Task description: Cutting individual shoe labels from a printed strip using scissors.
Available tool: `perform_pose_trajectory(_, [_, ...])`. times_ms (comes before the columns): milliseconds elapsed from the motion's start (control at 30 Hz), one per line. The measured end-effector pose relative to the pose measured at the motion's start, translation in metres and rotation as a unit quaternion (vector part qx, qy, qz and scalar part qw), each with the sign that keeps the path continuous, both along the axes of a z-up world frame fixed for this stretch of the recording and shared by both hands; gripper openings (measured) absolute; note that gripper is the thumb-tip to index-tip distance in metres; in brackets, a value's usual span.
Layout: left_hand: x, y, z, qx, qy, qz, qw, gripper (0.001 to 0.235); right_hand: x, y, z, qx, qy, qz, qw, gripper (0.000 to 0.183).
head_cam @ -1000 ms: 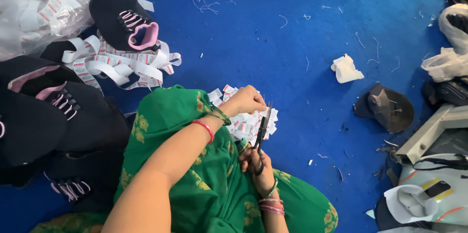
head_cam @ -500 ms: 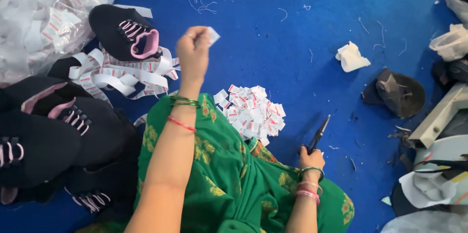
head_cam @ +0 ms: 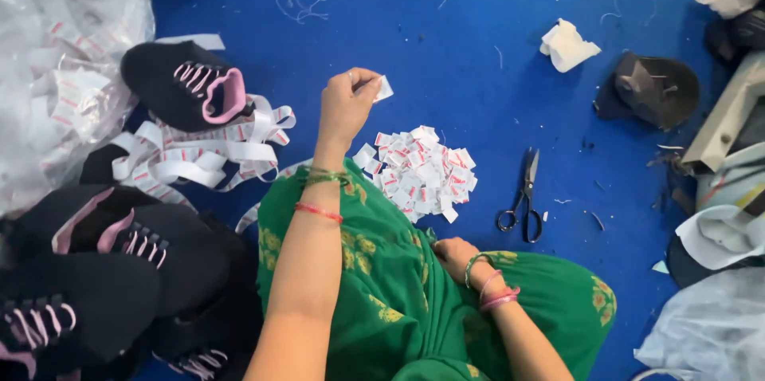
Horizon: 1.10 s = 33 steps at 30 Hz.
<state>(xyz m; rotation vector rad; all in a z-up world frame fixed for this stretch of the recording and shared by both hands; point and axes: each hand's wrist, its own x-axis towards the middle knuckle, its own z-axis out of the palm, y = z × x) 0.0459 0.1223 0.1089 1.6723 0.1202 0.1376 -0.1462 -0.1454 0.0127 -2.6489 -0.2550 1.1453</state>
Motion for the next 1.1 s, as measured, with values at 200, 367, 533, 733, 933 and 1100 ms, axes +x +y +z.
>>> perform_pose_trajectory(200, [0.004,0.006,-0.014,0.110,-0.041,0.029,0.993,0.021,0.038,0.018,-0.032,0.061,-0.482,0.028,0.874,0.031])
perform_pose_trajectory(367, [0.004,0.004,-0.009,0.107,-0.059,0.013,0.992,0.021,0.067,0.067,-0.079,0.055,-0.481,0.254,0.837,0.053])
perform_pose_trajectory(533, [0.002,0.004,0.001,0.097,-0.032,-0.003,0.995,0.021,0.075,0.064,-0.099,-0.076,-0.445,0.319,0.833,0.068])
perform_pose_trajectory(733, [0.000,0.002,0.000,0.095,-0.044,-0.007,0.995,0.022,0.085,0.045,-0.078,-0.021,-0.458,0.131,0.879,0.056])
perform_pose_trajectory(933, [0.002,0.002,-0.006,0.145,-0.039,-0.009,0.989,0.020,0.024,0.014,-0.142,0.058,-0.509,0.202,0.835,0.044])
perform_pose_trajectory(1100, [0.003,-0.006,-0.007,0.176,-0.029,-0.056,0.982,0.020,-0.015,0.012,-0.179,0.340,-0.130,0.018,0.931,0.040])
